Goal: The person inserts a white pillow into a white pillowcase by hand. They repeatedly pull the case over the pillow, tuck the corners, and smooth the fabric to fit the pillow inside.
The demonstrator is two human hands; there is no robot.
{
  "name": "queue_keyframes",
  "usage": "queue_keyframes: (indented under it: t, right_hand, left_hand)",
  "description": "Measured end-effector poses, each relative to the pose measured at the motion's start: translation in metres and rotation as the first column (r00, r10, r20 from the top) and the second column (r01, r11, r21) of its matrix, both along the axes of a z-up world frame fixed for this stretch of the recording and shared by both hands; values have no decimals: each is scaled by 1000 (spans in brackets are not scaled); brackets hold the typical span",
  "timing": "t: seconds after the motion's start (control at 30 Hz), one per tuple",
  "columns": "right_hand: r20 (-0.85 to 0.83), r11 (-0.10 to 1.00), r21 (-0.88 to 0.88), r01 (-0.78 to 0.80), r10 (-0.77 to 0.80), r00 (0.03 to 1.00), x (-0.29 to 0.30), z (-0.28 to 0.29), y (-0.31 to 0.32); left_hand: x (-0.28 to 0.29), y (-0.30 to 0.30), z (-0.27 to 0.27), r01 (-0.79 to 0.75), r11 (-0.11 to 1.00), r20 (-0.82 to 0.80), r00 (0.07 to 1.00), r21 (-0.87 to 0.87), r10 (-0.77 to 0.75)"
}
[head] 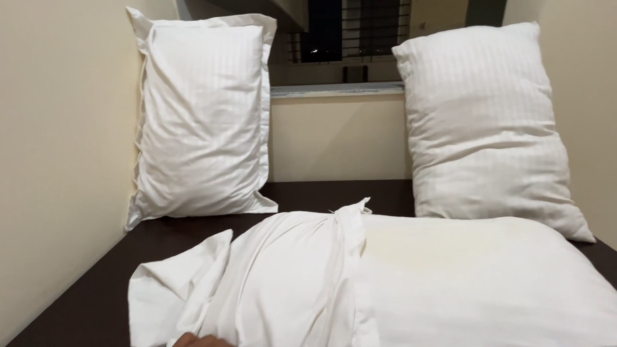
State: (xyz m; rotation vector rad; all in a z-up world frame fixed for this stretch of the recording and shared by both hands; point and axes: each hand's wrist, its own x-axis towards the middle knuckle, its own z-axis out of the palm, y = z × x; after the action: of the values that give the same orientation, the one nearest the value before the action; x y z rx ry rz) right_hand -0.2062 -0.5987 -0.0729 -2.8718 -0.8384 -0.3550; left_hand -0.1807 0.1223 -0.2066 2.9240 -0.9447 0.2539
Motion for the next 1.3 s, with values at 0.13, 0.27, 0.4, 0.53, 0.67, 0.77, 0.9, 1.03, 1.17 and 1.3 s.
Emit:
queue_keyframes:
  t: [0.13, 0.27, 0.4, 0.53, 0.67, 0.77, 0.9, 1.03, 1.17, 1.3]
  right_hand:
    - [-48, 994, 42, -99, 101, 994, 14, 85, 162]
    - [-67, 940, 210, -270, 290, 955, 31, 128, 273]
    - [-38, 942, 135, -307, 314, 949, 68, 116, 333]
    - [-210, 990, -39, -138, 127, 969, 75, 87, 353]
    - [-186, 985, -140, -97, 70, 980, 64, 81, 349]
    - [-200, 983, -169, -73, 38, 979, 67, 78, 348]
    - [-70, 973, -167, -159, 150, 986, 99, 42, 334]
    - [19, 967, -182, -181, 188, 982, 113, 26, 329]
    - [174, 965, -157, -209, 236, 956, 125, 14, 327]
    - [57, 957, -255, -140, 159, 986, 136, 9, 326]
  left_hand:
    - [-20, -21, 16, -59, 986, 84, 994, -159, 73]
    - [-15, -26, 46, -211, 958, -252, 954, -195, 159]
    - [-61, -58, 125, -684, 513, -212, 684, -519, 698]
    - [-21, -6, 140, -848, 152, -339, 358, -507, 870]
    - [27, 35, 125, -989, 129, -473, 148, -73, 869]
    - [73, 60, 96, -982, 188, -367, 178, -8, 913]
    - [109, 75, 80, -959, 282, -365, 276, -37, 889]
    - [139, 78, 71, -816, 199, -315, 418, -543, 852]
    - [181, 114, 31, -358, 38, -197, 596, -933, 778]
    - [176, 100, 56, -467, -48, -276, 434, -883, 858]
